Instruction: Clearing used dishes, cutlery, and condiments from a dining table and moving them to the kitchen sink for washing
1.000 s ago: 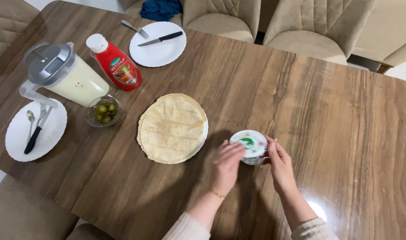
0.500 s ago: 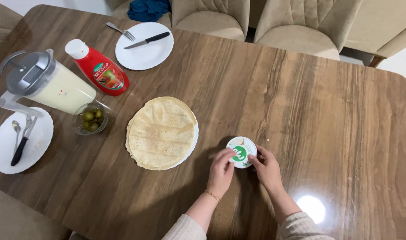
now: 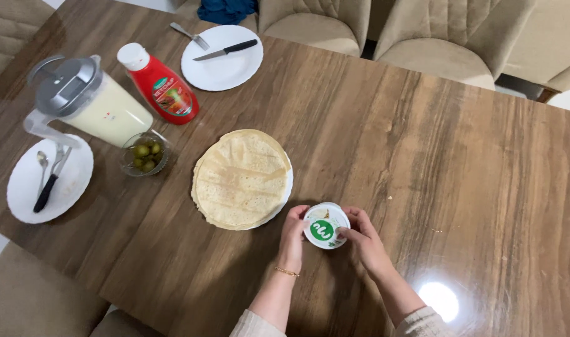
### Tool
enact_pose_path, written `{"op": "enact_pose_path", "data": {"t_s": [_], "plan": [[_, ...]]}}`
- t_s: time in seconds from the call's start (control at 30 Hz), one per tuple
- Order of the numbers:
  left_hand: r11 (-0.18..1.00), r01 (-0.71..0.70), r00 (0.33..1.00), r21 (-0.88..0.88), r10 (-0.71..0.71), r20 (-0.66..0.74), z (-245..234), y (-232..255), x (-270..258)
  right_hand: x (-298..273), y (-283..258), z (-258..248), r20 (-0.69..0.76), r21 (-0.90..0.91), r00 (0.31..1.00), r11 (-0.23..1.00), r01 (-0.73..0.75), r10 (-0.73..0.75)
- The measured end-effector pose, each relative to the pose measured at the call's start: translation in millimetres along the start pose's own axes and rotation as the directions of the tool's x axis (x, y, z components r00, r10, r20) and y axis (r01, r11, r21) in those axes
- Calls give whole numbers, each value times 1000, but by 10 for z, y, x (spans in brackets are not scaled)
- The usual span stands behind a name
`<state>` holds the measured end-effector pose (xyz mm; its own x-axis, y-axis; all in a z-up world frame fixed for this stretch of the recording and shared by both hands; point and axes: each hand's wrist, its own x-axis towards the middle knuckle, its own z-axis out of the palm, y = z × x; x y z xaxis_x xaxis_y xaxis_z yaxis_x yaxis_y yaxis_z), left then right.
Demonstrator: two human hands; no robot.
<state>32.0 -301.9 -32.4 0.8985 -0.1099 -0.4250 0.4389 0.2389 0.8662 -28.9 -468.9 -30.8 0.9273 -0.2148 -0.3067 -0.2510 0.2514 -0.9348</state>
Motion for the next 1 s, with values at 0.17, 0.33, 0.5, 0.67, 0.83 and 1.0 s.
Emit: {"op": "enact_pose_path", "data": {"t_s": [0.17, 0.33, 0.5, 0.67, 0.83, 1.0], "plan": [[812, -149, 986, 564, 166, 21, -283, 303, -100, -177, -282, 560, -25, -4, 984, 985, -174, 174], [848, -270, 926, 455, 358, -118, -521, 235, -150, -223, -502, 1082, 3, -108, 957, 952, -287, 289], [854, -132, 930, 502, 282, -236, -723, 321, -316, -232, -436, 1498, -128, -315, 967, 915, -251, 221], [898, -178, 915, 401, 301, -269, -958, 298, -275, -271, -403, 1751, -135, -412, 988, 902, -128, 79], [940, -126, 916, 316, 233, -327, -1102, 373, -241, -149, -545, 1879, -60, -436, 991, 890, -134, 120], [993, -112, 870, 38, 117, -479, -1291, 532, -361, 366, -159, 1589, -92, -150, 990, 981, -121, 108]]}}
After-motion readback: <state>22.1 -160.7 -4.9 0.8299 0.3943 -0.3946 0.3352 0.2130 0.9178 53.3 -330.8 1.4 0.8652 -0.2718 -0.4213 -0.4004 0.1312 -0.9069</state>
